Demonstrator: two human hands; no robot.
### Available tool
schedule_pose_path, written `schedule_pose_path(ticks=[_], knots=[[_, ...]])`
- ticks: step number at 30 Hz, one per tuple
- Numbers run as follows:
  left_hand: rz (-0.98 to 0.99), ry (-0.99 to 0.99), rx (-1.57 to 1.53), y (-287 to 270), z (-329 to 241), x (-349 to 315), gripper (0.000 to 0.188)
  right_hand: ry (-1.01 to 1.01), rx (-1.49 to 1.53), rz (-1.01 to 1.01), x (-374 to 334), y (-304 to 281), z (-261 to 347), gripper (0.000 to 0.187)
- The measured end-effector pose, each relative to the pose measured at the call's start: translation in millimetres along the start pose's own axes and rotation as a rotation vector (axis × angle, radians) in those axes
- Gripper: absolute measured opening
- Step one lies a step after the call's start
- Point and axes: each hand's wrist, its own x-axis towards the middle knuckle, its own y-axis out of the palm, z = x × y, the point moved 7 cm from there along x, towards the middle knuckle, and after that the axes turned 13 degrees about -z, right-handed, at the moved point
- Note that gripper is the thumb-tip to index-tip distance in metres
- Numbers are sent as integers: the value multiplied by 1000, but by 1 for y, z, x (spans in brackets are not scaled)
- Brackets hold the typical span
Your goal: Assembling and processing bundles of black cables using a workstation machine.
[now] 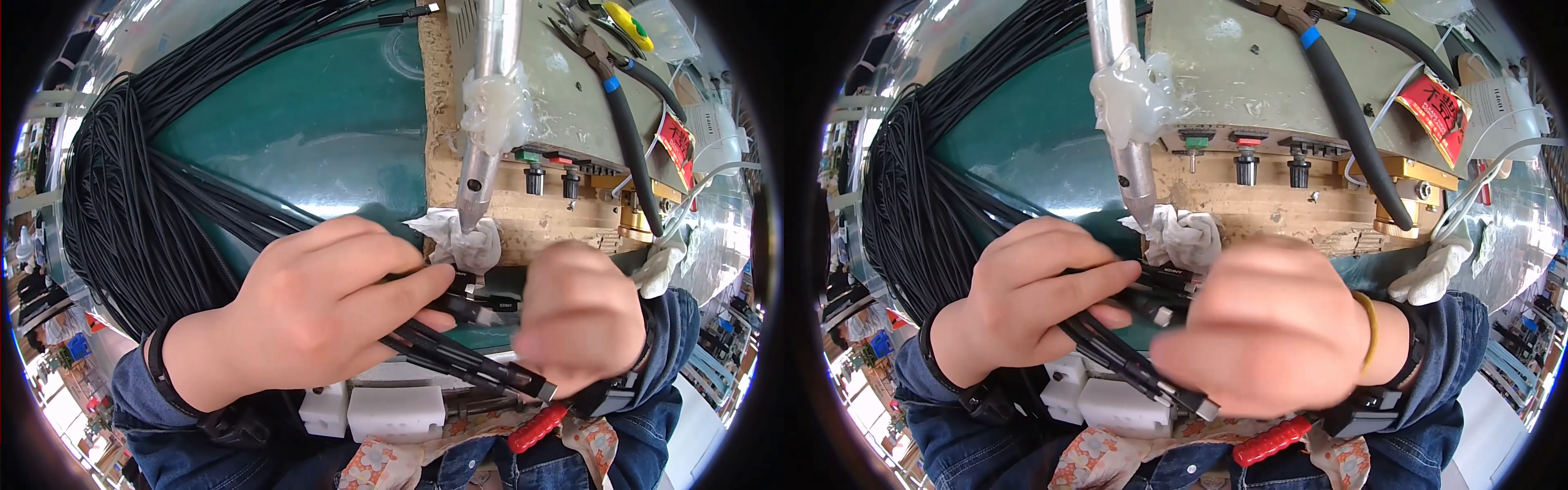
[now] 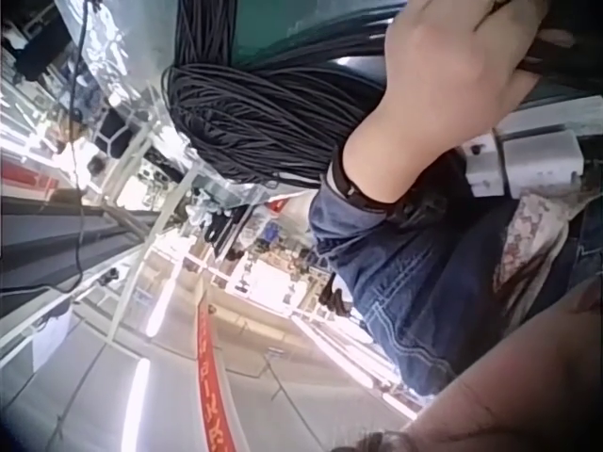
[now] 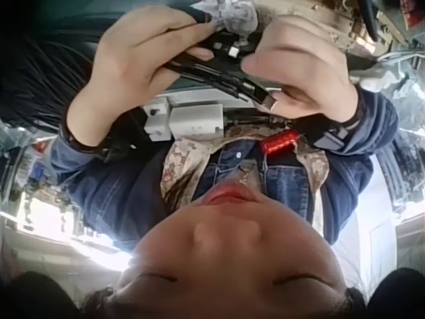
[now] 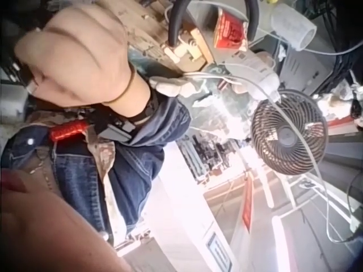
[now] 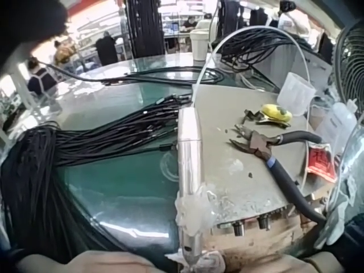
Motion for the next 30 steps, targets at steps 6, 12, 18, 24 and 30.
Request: schedule_pose_path(ticks=[6, 12, 18, 24, 30], knots=[[-64, 93, -93, -8, -13, -1, 27, -125, -74, -130, -8, 0, 5, 23], [-52, 159, -19, -4, -19, -5, 26, 115, -112, -115, -10, 15, -15, 21], [-56, 220, -49, 0, -22, -8, 25, 120, -75, -98, -9, 24, -14, 19], [-65, 98, -39, 0, -15, -6, 28, 171, -80, -71, 0, 12, -16, 19], [7, 86, 67, 0, -13, -6, 30, 184, -1, -141, -6, 6, -23, 17]])
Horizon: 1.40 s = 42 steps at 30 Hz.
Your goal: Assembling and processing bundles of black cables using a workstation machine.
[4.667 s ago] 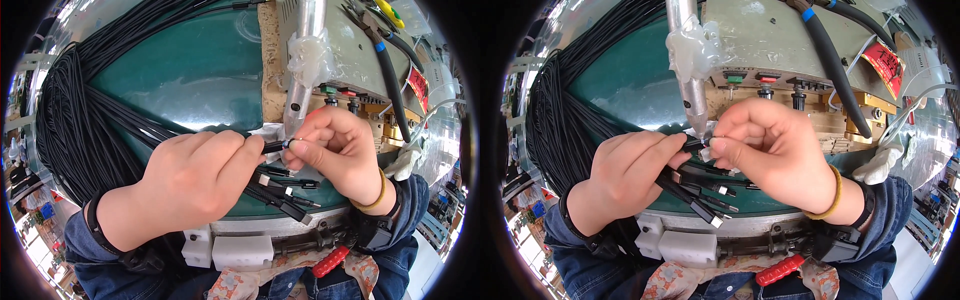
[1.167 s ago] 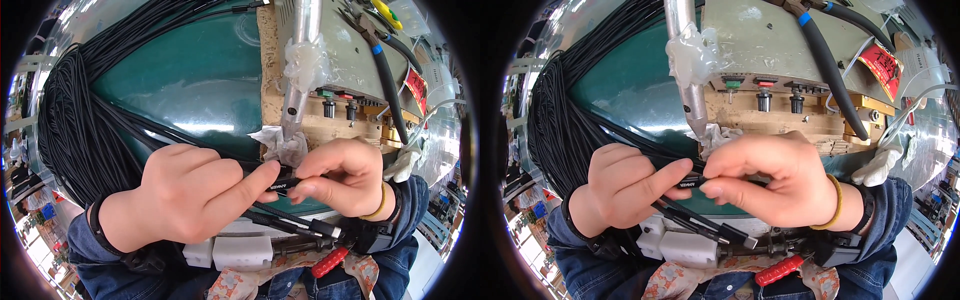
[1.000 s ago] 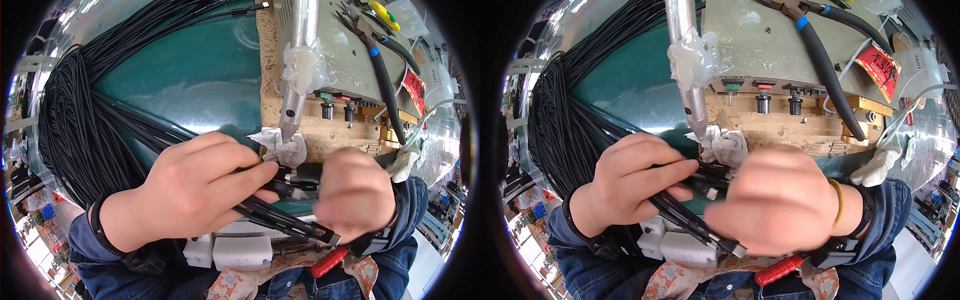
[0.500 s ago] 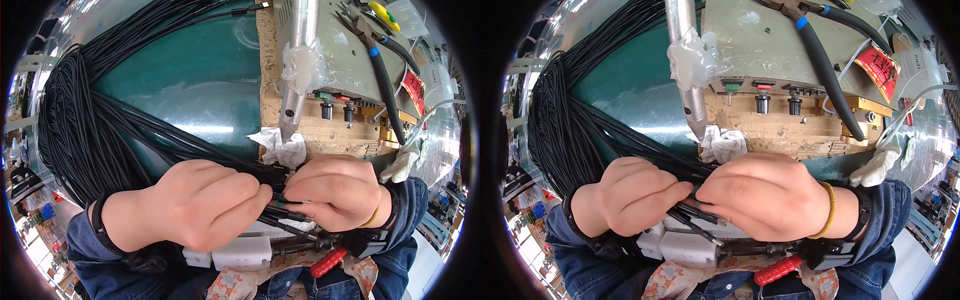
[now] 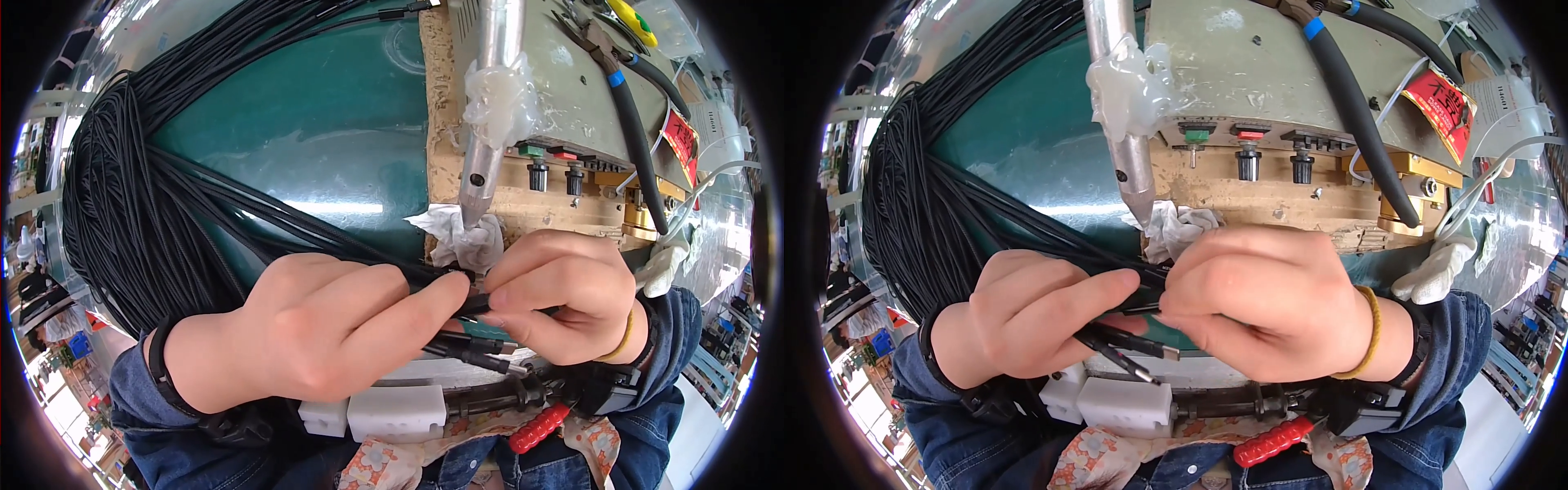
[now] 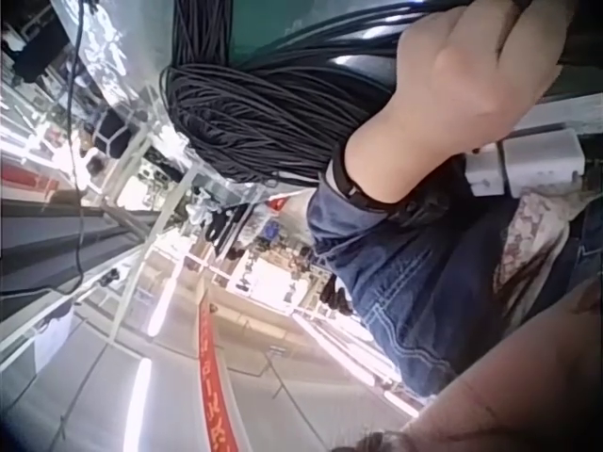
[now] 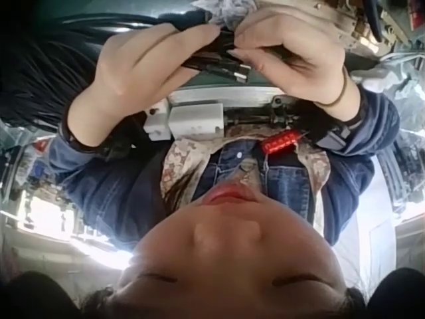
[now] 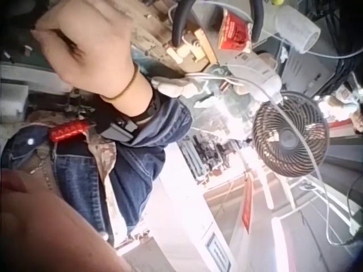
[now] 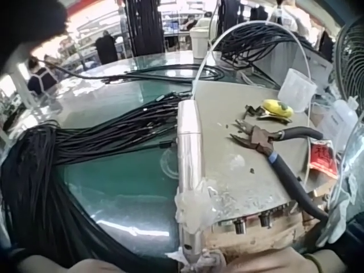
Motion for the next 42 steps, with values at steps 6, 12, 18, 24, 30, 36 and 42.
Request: schedule_pose_path(ticks=[6, 12, 18, 24, 30, 36, 42], knots=[[-11, -14, 95, 0, 1, -1, 31, 480, 203, -108, -11, 7, -28, 11], [54, 122, 424, 11, 3, -6, 36, 802, 354, -208, -15, 9, -49, 9], [131, 57, 476, 8, 2, 1, 33, 755, 422, -297, -13, 7, -50, 9], [-14, 179, 476, 8, 1, -4, 38, 777, 423, -280, -17, 8, -47, 9], [-19, 198, 478, 1, -5, 0, 34, 679, 478, -325, -16, 8, -43, 10], [50, 156, 417, -3, -9, -1, 32, 725, 525, -156, -14, 7, -37, 11], [86, 106, 281, -6, -10, 3, 36, 510, 410, -102, -9, 3, -21, 9]])
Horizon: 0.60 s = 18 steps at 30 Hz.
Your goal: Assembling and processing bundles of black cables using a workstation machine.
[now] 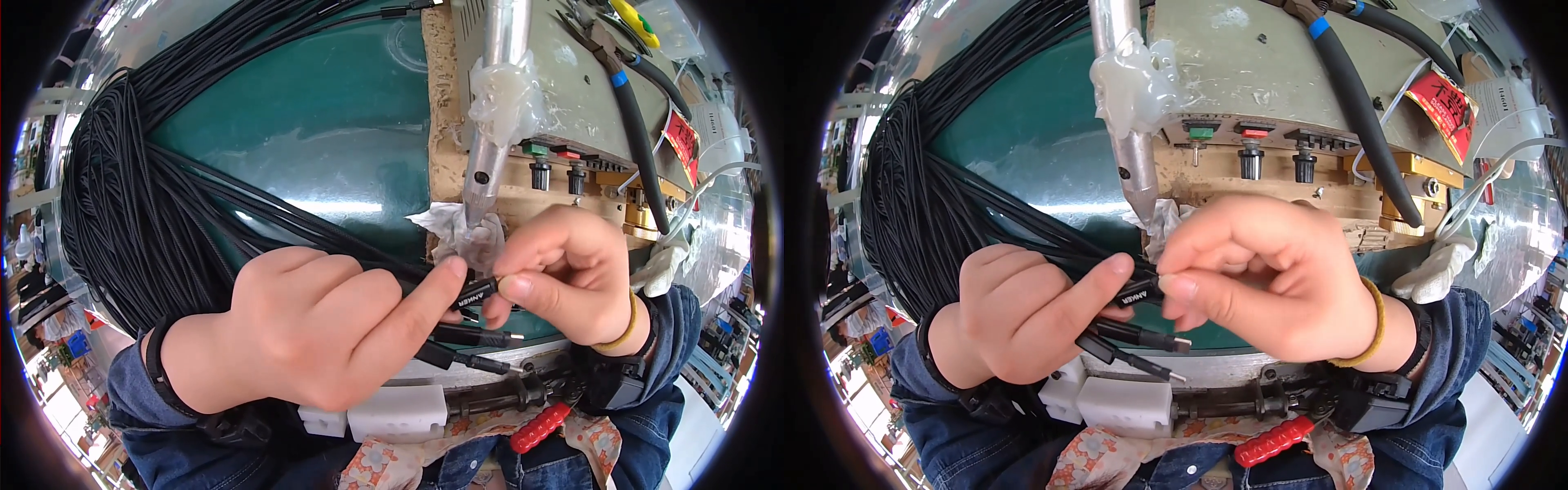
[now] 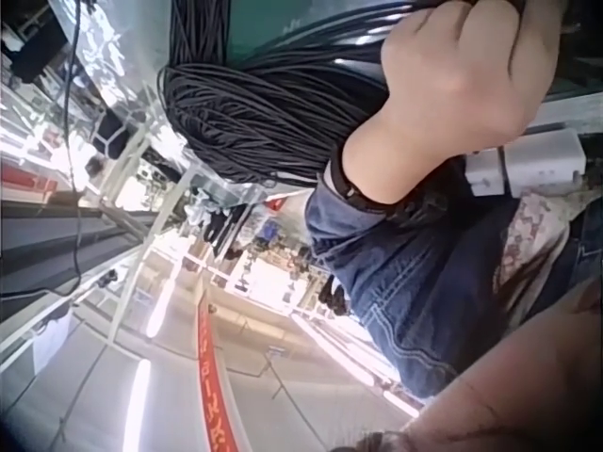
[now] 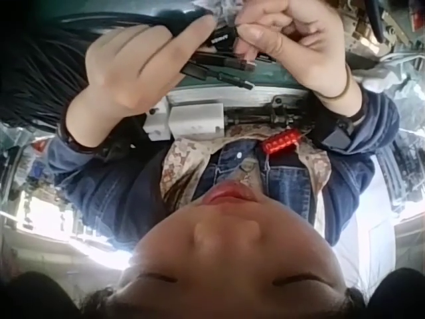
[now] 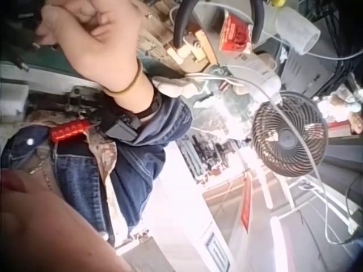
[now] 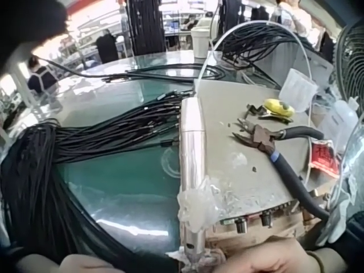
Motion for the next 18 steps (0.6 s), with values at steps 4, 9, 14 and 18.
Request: schedule_pose_path(ticks=[4, 9, 14, 18], knots=[[-70, -87, -189, 11, 9, -1, 35, -522, -451, 150, -1, 6, 33, 15], [-174, -114, -250, 8, 9, -2, 33, -772, -548, 163, -13, 15, 32, 26], [-19, -103, -73, 14, 6, -6, 34, -516, -666, 36, 2, 7, 12, 12], [-30, 44, 172, 17, 3, -4, 35, 288, -143, -172, 6, -6, -30, 12]])
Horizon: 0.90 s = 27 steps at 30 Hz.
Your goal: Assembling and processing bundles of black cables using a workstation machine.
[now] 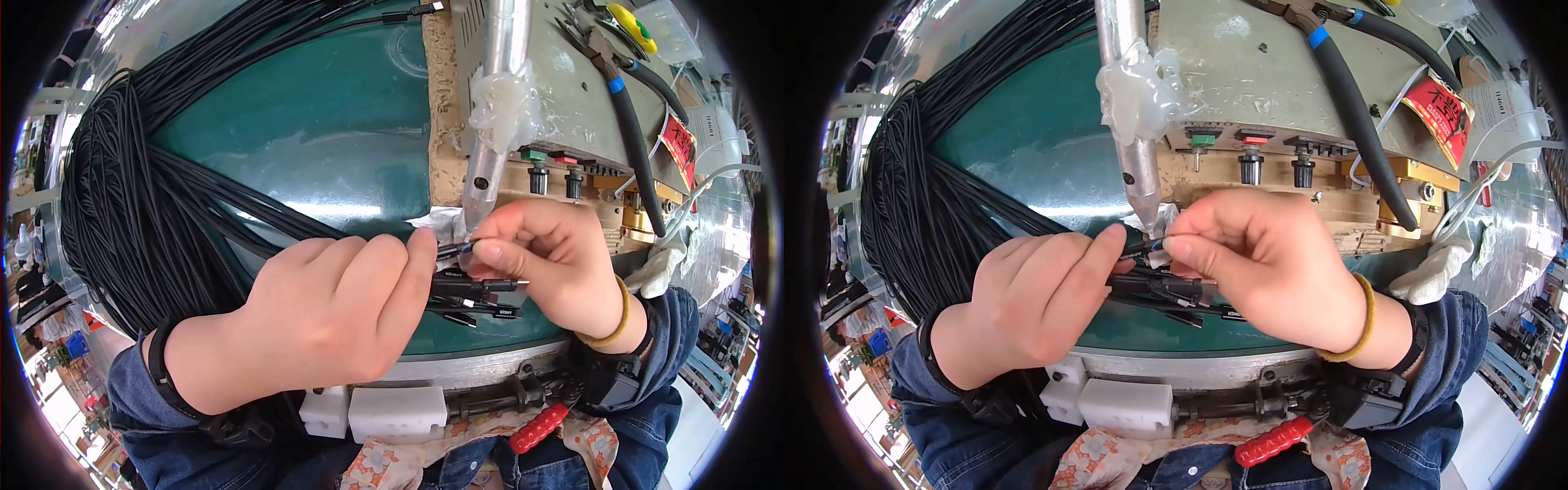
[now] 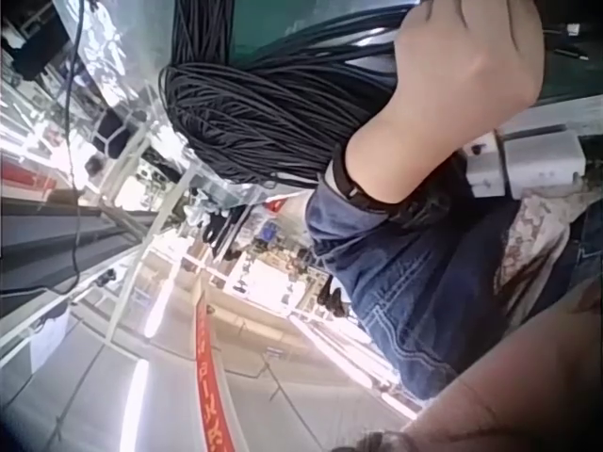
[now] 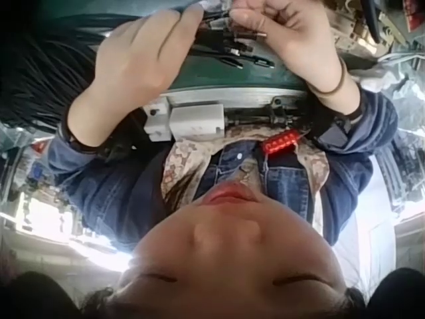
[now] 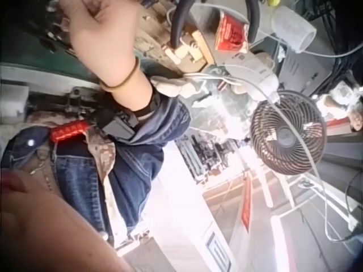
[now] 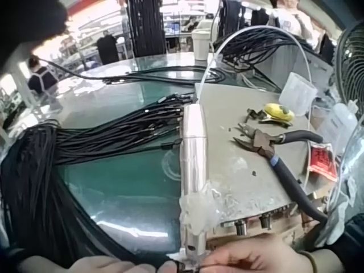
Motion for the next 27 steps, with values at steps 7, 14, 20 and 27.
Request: schedule_pose_path(ticks=[7, 14, 20, 27], knots=[[63, -30, 52, -1, 1, 5, 33, 100, 169, 11, 4, 1, 1, 16], [48, -45, 16, -3, 0, 3, 30, 117, 83, 31, 0, -2, 1, 14], [-253, 10, 61, -6, 1, -1, 30, 68, 234, -14, -2, -1, 3, 12], [-218, 37, 1, -11, -2, 1, 25, 88, 227, 148, -10, -1, 4, 8]])
